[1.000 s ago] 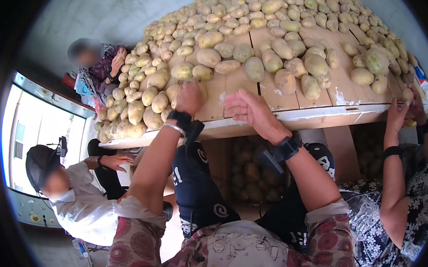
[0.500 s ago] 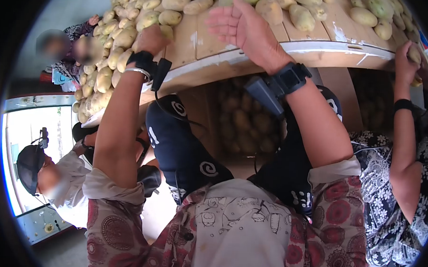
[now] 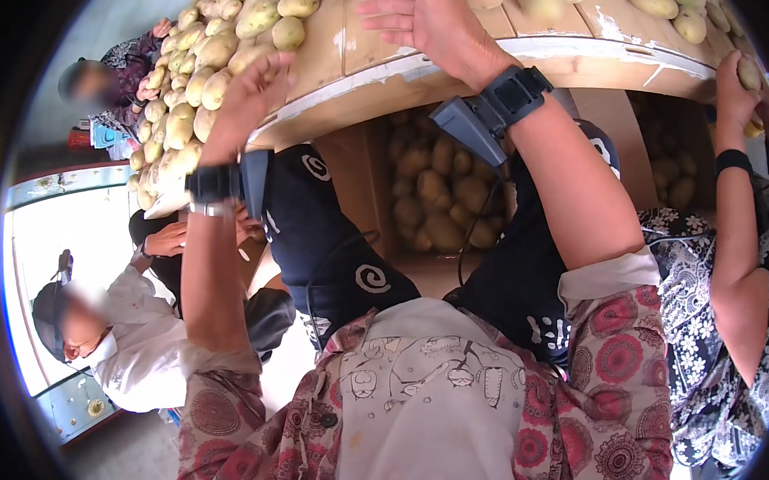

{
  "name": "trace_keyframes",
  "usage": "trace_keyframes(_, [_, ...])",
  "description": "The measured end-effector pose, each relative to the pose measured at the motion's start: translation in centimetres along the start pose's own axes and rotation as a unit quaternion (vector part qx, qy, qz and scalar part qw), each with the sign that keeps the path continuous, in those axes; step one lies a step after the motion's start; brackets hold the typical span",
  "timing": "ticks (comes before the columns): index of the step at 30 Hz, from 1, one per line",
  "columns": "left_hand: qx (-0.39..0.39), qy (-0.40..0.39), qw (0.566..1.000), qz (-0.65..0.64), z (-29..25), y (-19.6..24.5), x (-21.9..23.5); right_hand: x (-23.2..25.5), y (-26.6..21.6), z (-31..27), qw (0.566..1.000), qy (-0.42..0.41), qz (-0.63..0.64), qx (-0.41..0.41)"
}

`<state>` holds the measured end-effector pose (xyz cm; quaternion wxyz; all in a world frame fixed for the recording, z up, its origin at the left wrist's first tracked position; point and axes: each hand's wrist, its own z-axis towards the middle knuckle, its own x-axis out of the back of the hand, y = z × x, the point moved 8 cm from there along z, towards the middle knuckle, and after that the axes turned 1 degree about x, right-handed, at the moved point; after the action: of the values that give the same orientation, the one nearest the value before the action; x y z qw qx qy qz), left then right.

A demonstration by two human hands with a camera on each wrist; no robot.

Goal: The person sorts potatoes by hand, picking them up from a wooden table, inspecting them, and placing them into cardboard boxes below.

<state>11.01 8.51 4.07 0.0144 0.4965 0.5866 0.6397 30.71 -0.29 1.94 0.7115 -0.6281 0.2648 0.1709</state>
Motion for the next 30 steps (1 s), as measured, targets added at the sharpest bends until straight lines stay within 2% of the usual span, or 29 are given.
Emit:
trace_keyframes(2, [0.032,-0.045,0.995,-0.083,-3.6,-0.6,-3.0,-0.1,0.3,-0.1,1.0,-0.006,-0.019,0.007])
trace_keyframes(4, [-0.034,-0.095,0.99,-0.094,-5.8,-0.9,-6.1,0.3,1.3,0.8,1.0,0.001,0.008,-0.021])
trace_keyframes(6, [-0.021,-0.054,0.991,-0.124,-7.1,-0.5,-7.8,0.8,1.6,1.5,1.0,0.01,0.005,-0.019])
trace_keyframes(8, [0.001,0.002,0.997,-0.079,-7.7,-1.6,-8.3,1.2,1.5,1.7,1.0,0.024,0.002,-0.015])
trace_keyframes(9, [-0.045,-0.025,0.993,-0.106,-7.8,-1.4,-9.6,1.4,1.3,1.7,0.999,0.036,0.005,-0.014])
trace_keyframes(10, [-0.046,-0.025,0.993,-0.108,-7.7,-1.7,-10.6,1.5,1.2,1.7,0.999,0.048,0.009,-0.014])
trace_keyframes(12, [-0.014,-0.163,0.983,-0.089,-8.0,-2.5,-14.9,1.8,1.3,2.0,0.999,0.035,0.007,-0.006])
trace_keyframes(14, [0.075,-0.252,0.961,-0.091,-7.5,-6.8,-19.1,1.8,1.1,2.2,1.0,0.021,0.007,0.006])
trace_keyframes(17, [0.081,-0.258,0.963,-0.016,-4.4,-13.6,-24.8,1.5,0.5,1.8,0.999,0.038,0.019,-0.003])
trace_keyframes(18, [0.079,-0.262,0.962,-0.019,-3.9,-14.0,-25.9,1.6,0.4,1.5,0.998,0.052,0.021,-0.012])
trace_keyframes(20, [0.087,-0.174,0.98,0.044,-2.3,-15.5,-26.2,2.3,0.4,1.5,0.997,0.068,0.019,-0.021])
trace_keyframes(21, [0.086,-0.176,0.98,0.043,-1.9,-16.5,-26.8,2.3,0.4,1.7,0.998,0.055,0.023,-0.016])
trace_keyframes(23, [0.143,-0.11,0.981,0.07,-1.3,-19.9,-27.0,2.4,0.8,2.1,0.999,0.044,0.027,-0.016])
trace_keyframes(25, [0.14,-0.116,0.982,0.055,-0.8,-24.5,-29.3,2.0,1.1,2.2,0.999,0.029,0.025,-0.029])
trace_keyframes(28, [0.127,-0.11,0.984,0.054,-0.6,-25.3,-29.9,1.2,0.5,1.8,1.0,0.008,0.011,-0.005])
trace_keyframes(30, [0.117,-0.11,0.985,0.055,-0.7,-24.4,-30.4,1.2,1.0,2.1,1.0,0.012,0.01,-0.006])
